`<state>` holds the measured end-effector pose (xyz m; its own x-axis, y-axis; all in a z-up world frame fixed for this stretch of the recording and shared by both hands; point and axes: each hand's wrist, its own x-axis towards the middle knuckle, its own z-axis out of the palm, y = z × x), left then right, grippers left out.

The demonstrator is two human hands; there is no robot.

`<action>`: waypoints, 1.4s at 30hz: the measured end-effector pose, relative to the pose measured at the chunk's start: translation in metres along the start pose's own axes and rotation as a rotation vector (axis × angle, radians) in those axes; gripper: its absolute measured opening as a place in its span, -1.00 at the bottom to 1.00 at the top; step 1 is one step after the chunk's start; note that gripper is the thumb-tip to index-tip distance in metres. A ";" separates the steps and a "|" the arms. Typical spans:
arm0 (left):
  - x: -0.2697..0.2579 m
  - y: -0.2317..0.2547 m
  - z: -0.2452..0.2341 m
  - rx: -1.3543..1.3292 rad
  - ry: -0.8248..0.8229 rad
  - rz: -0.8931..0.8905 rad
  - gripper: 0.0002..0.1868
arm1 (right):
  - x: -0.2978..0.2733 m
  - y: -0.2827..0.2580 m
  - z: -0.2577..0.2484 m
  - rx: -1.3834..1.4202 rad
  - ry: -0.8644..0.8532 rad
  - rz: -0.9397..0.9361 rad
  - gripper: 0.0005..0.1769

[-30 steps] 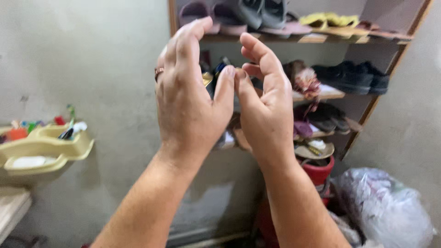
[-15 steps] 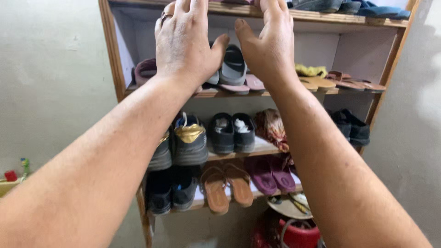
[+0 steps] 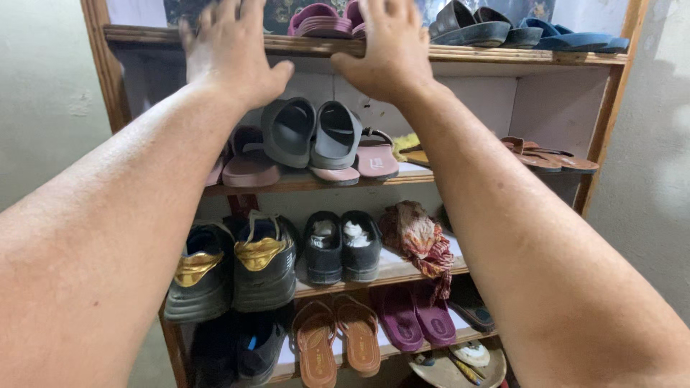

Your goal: The person removes several pairs of sandals and slippers from a wooden shoe rack, places them on a small wooden stool, and wipes the shelves with a patterned cloth. The person then wipes the sandals and slippers with the cloth before returning them to the rack.

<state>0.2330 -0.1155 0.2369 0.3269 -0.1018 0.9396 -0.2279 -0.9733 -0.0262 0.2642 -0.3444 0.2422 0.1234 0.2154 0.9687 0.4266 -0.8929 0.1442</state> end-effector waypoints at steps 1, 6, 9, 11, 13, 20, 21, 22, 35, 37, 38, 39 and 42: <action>0.000 -0.002 0.004 0.055 -0.006 0.019 -0.09 | 0.000 -0.002 0.001 0.019 0.042 -0.046 -0.14; -0.002 -0.011 0.024 0.225 0.044 0.042 -0.30 | -0.005 -0.002 0.007 0.018 0.113 -0.124 -0.29; 0.006 -0.013 0.028 0.221 0.076 0.059 -0.38 | -0.003 0.006 0.009 0.022 0.103 -0.104 -0.44; 0.010 -0.011 0.028 0.187 0.111 0.113 -0.46 | 0.000 0.011 0.011 0.051 0.142 -0.143 -0.51; 0.013 -0.007 0.030 0.150 0.113 0.141 -0.54 | 0.001 0.015 0.012 0.064 0.179 -0.174 -0.52; 0.017 0.003 0.028 0.100 0.110 0.134 -0.69 | 0.007 0.016 0.013 0.051 0.192 -0.200 -0.46; 0.016 0.004 0.028 0.090 0.110 0.135 -0.70 | 0.007 0.015 0.012 0.051 0.195 -0.211 -0.47; 0.016 0.005 0.028 0.088 0.104 0.128 -0.70 | 0.008 0.013 0.011 0.043 0.219 -0.232 -0.54; 0.004 0.016 -0.003 -0.212 0.229 0.096 -0.71 | -0.002 -0.011 -0.023 0.085 0.348 -0.313 -0.68; -0.003 0.020 -0.002 -0.298 0.266 0.096 -0.67 | -0.008 -0.011 -0.025 0.077 0.392 -0.317 -0.71; -0.006 0.023 0.000 -0.356 0.241 0.056 -0.64 | -0.012 -0.009 -0.026 0.066 0.416 -0.323 -0.74; -0.008 0.025 0.001 -0.414 0.215 0.015 -0.62 | -0.014 -0.008 -0.026 0.055 0.440 -0.329 -0.76; -0.004 0.038 0.007 -1.181 -0.026 -0.326 -0.60 | -0.015 0.002 -0.025 0.108 0.496 -0.365 -0.77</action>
<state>0.2294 -0.1530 0.2294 0.5390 0.0944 0.8370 -0.8194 -0.1715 0.5470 0.2411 -0.3591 0.2325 -0.4672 0.2663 0.8431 0.4539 -0.7460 0.4873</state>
